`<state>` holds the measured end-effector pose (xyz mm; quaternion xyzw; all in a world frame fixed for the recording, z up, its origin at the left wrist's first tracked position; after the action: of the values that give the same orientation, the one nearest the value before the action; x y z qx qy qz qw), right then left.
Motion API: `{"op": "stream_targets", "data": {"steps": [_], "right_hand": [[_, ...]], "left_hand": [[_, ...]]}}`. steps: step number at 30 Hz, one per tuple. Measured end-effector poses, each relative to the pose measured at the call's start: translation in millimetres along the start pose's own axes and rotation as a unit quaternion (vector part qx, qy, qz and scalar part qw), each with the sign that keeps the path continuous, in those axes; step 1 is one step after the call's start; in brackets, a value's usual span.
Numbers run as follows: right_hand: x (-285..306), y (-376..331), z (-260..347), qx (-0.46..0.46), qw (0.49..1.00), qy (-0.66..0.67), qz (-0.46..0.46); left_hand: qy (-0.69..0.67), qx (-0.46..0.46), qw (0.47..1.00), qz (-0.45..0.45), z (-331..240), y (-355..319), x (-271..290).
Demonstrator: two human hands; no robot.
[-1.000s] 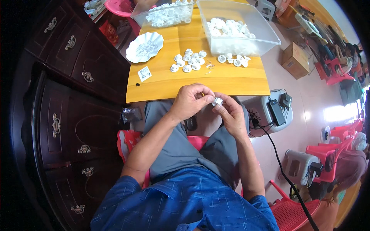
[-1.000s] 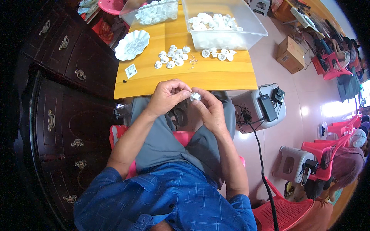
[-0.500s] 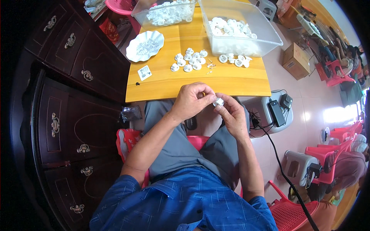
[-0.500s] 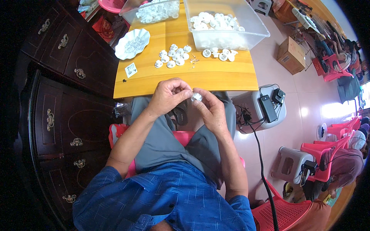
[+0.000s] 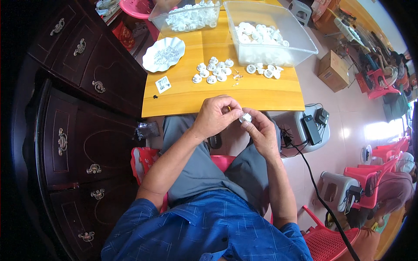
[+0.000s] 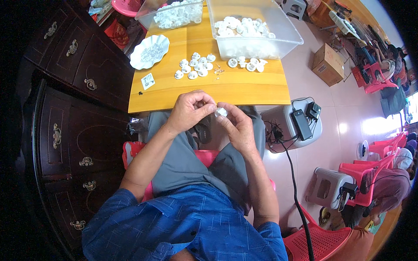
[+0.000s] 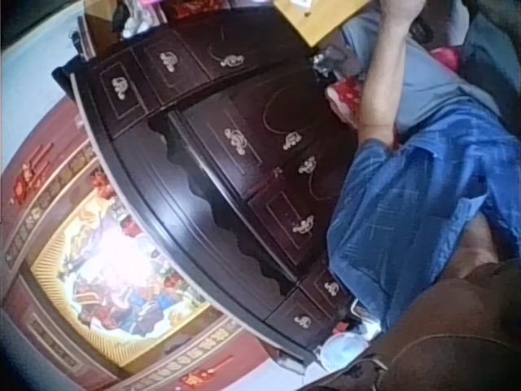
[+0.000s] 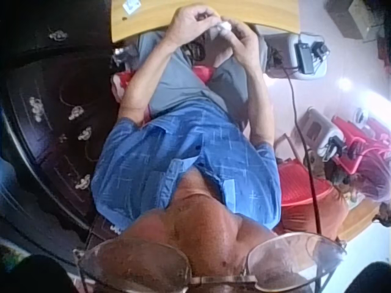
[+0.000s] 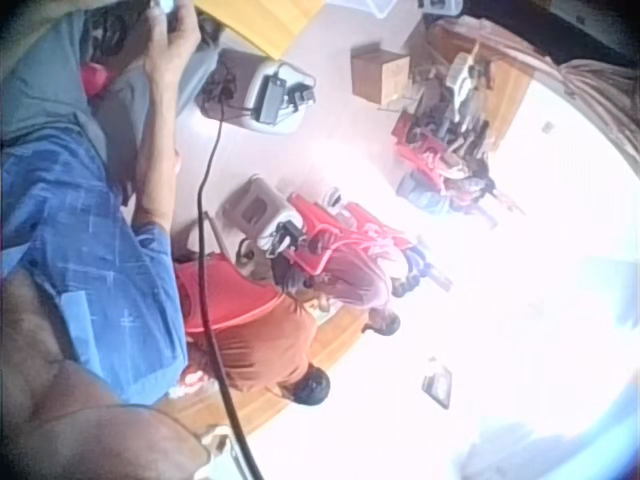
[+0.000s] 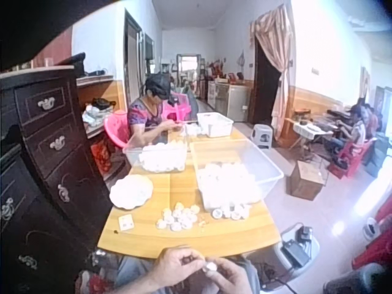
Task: The person repeatedly picks up small components and inserts them into white plastic caps by hand, assembling each piece at the table.
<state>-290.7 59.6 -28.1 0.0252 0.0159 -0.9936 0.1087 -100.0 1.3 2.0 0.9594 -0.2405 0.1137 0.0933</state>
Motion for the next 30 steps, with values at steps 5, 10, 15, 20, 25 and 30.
{"op": "stream_targets", "data": {"steps": [5,10,15,20,25,30], "right_hand": [[-1.6,1.0,-0.9,0.014,1.0,0.022,-0.002],[-0.2,-0.2,-1.1,0.003,1.0,-0.008,-0.003],[-0.9,1.5,-5.8,0.015,1.0,-0.006,-0.014],[-0.8,2.0,-11.0,0.019,0.999,-0.034,-0.02],[-2.2,1.5,-9.9,0.025,0.999,-0.015,-0.019],[-2.5,1.7,-6.9,0.017,0.999,-0.027,-0.007]], "left_hand": [[0.008,0.01,1.0,0.005,-0.3,0.2,0.9],[0.002,0.001,1.0,0.002,-0.9,-0.4,0.2],[0.039,-0.011,0.999,-0.008,-5.1,-0.5,0.7],[0.071,-0.037,0.997,-0.019,-7.1,-1.7,1.0],[0.019,0.016,1.0,0.002,0.9,0.3,4.6],[0.01,0.041,0.999,0.014,2.6,-0.3,7.2]]}}
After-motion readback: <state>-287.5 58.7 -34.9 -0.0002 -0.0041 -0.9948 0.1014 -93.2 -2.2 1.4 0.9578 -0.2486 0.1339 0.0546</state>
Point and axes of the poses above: each hand's wrist, its own y-axis towards the middle knuckle, its own x-axis out of the back of the hand, z = x × y, the point moved 1 cm from there along y, towards the middle knuckle, and after that the axes turned 7 degrees about z, right-handed, at the moved point
